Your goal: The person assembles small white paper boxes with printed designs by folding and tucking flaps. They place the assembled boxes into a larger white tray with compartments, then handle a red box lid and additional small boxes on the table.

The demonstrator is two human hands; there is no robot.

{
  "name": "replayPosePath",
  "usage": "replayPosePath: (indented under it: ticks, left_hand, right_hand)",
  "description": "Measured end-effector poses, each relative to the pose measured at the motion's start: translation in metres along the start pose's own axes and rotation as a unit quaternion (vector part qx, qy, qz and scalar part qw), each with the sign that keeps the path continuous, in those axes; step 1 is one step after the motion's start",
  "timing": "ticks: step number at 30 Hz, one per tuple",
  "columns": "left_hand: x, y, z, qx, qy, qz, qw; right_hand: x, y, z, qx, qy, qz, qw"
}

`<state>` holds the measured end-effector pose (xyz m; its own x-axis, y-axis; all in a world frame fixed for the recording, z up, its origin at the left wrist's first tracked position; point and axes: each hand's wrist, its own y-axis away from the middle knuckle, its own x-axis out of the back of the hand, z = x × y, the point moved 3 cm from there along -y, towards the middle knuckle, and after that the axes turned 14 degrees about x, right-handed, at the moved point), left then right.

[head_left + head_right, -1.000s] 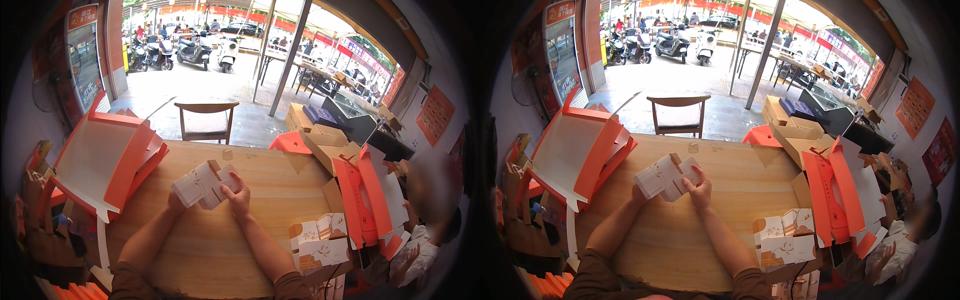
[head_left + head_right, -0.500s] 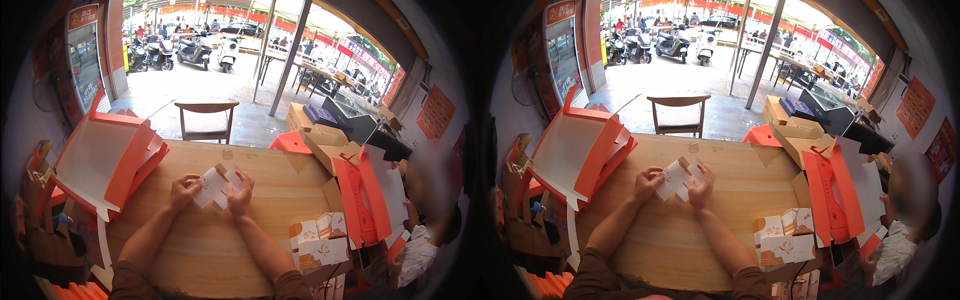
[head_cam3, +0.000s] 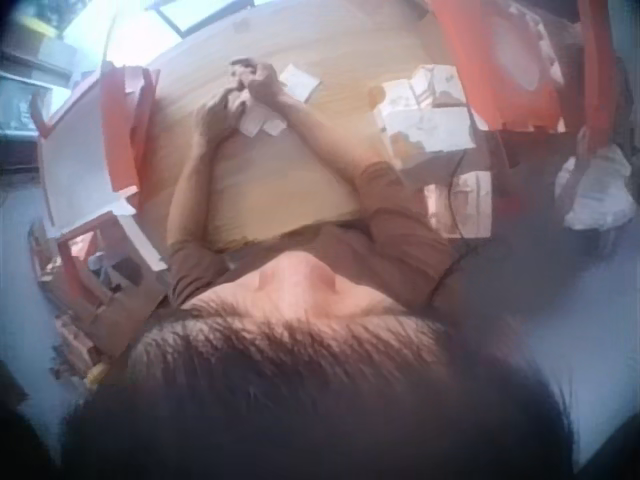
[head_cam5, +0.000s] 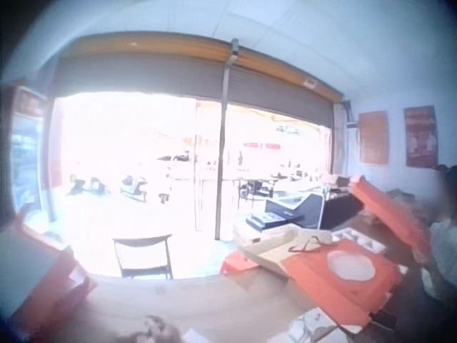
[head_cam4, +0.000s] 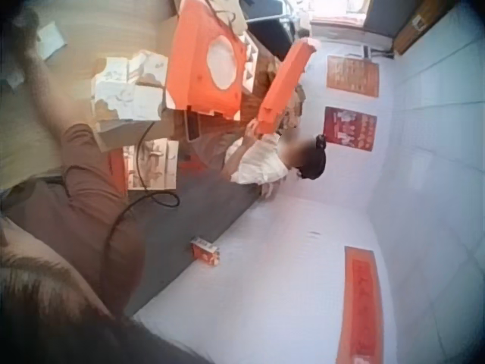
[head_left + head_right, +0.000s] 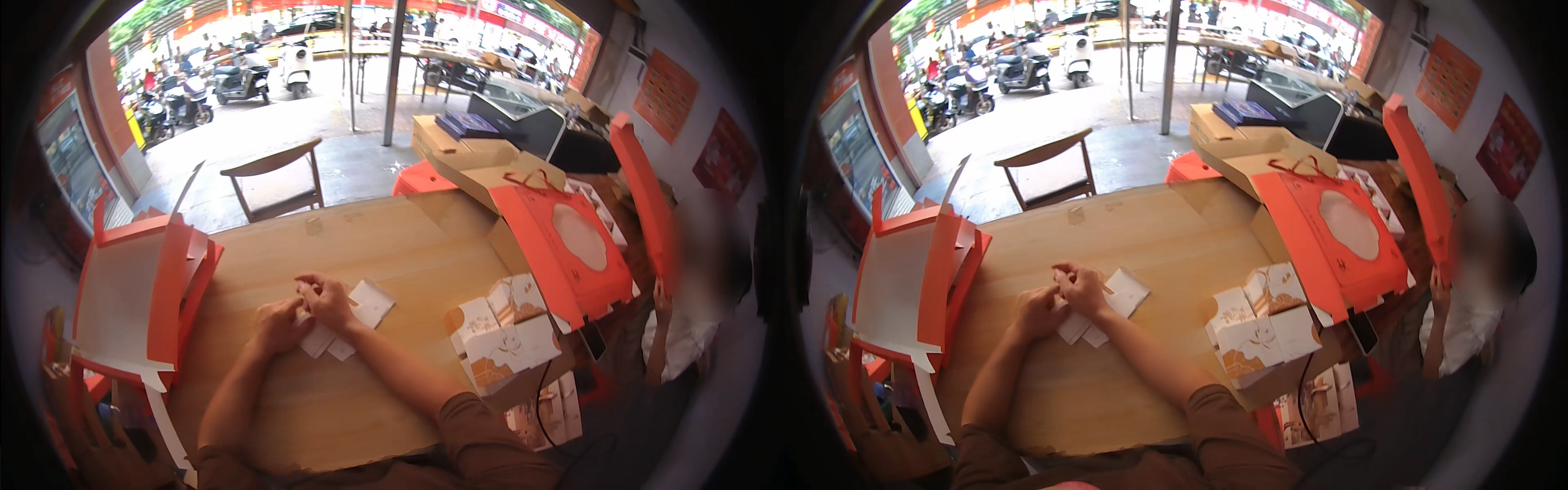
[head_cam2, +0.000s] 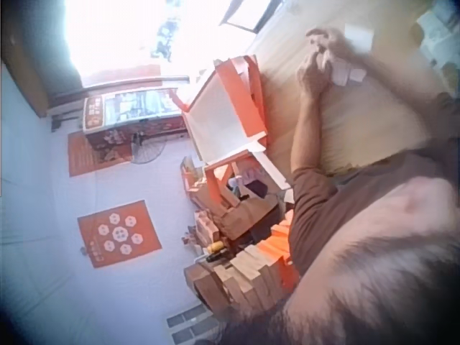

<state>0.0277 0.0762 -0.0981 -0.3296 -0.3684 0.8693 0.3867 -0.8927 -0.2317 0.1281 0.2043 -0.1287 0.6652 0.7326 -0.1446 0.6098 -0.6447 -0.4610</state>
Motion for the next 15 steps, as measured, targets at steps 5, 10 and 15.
replayPosePath:
  ticks: [5, 10, 15]
  left_hand:
    - [0.020, 0.003, 0.024, 0.023, 0.144, 0.159, 0.976]
    - [0.024, 0.024, 0.174, -0.173, 0.205, 0.022, 0.963]
    - [-0.007, 0.031, 0.304, -0.254, 0.158, -0.130, 0.946]
  right_hand:
    - [0.000, -0.008, 0.019, 0.007, -0.095, 0.092, 0.991]
    - [-0.007, -0.006, 0.003, -0.043, -0.019, 0.047, 0.998]
    - [0.005, -0.006, 0.010, -0.039, -0.056, 0.053, 0.996]
